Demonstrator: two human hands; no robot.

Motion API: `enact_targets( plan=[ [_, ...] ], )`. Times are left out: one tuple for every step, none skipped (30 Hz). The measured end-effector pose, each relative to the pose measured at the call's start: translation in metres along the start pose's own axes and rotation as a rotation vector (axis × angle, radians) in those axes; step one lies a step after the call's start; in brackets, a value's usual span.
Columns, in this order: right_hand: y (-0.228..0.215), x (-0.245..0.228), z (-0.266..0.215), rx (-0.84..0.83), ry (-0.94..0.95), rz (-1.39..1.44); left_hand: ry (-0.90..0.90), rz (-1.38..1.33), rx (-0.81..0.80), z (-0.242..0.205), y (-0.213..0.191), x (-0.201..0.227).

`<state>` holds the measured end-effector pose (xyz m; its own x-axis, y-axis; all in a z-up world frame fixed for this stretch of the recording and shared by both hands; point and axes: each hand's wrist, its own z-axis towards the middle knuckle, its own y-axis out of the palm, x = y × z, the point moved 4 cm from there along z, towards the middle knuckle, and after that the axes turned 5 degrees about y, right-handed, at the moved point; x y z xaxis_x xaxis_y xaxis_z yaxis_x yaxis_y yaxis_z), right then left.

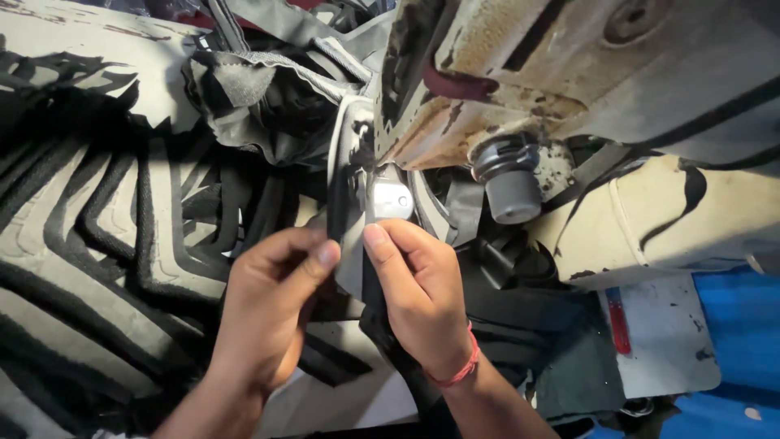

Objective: Stitching together components of shoe uppers using an industrial sewing machine.

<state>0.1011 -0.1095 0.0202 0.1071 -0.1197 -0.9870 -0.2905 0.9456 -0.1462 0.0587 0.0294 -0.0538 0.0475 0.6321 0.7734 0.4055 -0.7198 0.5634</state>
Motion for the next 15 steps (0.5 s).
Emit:
enact_targets(
  plan=[
    [0.000, -0.001, -0.001, -0.003, 0.001, -0.009, 0.018, -0.017, -0.023, 0.004, 0.004, 0.004],
    [0.001, -0.003, -0.002, -0.001, -0.001, -0.007, 0.020, -0.014, -0.025, 0.006, 0.008, 0.009],
    [0.002, -0.002, -0.003, -0.017, 0.038, 0.083, -0.011, -0.059, -0.031, 0.008, 0.012, 0.012],
    [0.002, -0.002, -0.003, -0.030, 0.077, 0.170, -0.043, -0.105, -0.040, 0.011, 0.018, 0.014],
    [0.001, -0.002, -0.003, -0.025, 0.074, 0.171, -0.043, -0.102, -0.046, 0.012, 0.022, 0.018],
    [0.001, -0.001, -0.004, -0.029, 0.077, 0.160, -0.022, -0.102, -0.058, 0.012, 0.026, 0.021],
    [0.000, 0.000, -0.005, -0.032, 0.080, 0.149, -0.001, -0.101, -0.071, 0.013, 0.030, 0.025],
    [0.000, 0.003, -0.006, -0.027, 0.081, 0.150, -0.004, -0.098, -0.074, 0.019, 0.031, 0.024],
    [0.000, 0.007, -0.008, -0.027, 0.081, 0.202, 0.018, -0.070, -0.084, 0.026, 0.032, 0.023],
    [0.001, 0.012, -0.011, -0.027, 0.087, 0.255, 0.037, -0.042, -0.089, 0.030, 0.031, 0.022],
    [0.002, 0.013, -0.017, -0.023, 0.093, 0.257, 0.030, -0.038, -0.088, 0.032, 0.030, 0.022],
    [0.004, 0.014, -0.022, -0.068, 0.089, 0.200, 0.049, -0.065, -0.124, 0.035, 0.030, 0.024],
    [0.006, 0.015, -0.026, -0.113, 0.086, 0.143, 0.068, -0.092, -0.160, 0.038, 0.032, 0.025],
    [-0.001, 0.012, -0.036, -0.109, 0.089, 0.142, 0.064, -0.092, -0.161, 0.029, 0.032, 0.027],
    [-0.004, 0.007, -0.046, -0.175, 0.023, -0.063, 0.047, -0.019, -0.183, 0.022, 0.034, 0.029]
  ],
)
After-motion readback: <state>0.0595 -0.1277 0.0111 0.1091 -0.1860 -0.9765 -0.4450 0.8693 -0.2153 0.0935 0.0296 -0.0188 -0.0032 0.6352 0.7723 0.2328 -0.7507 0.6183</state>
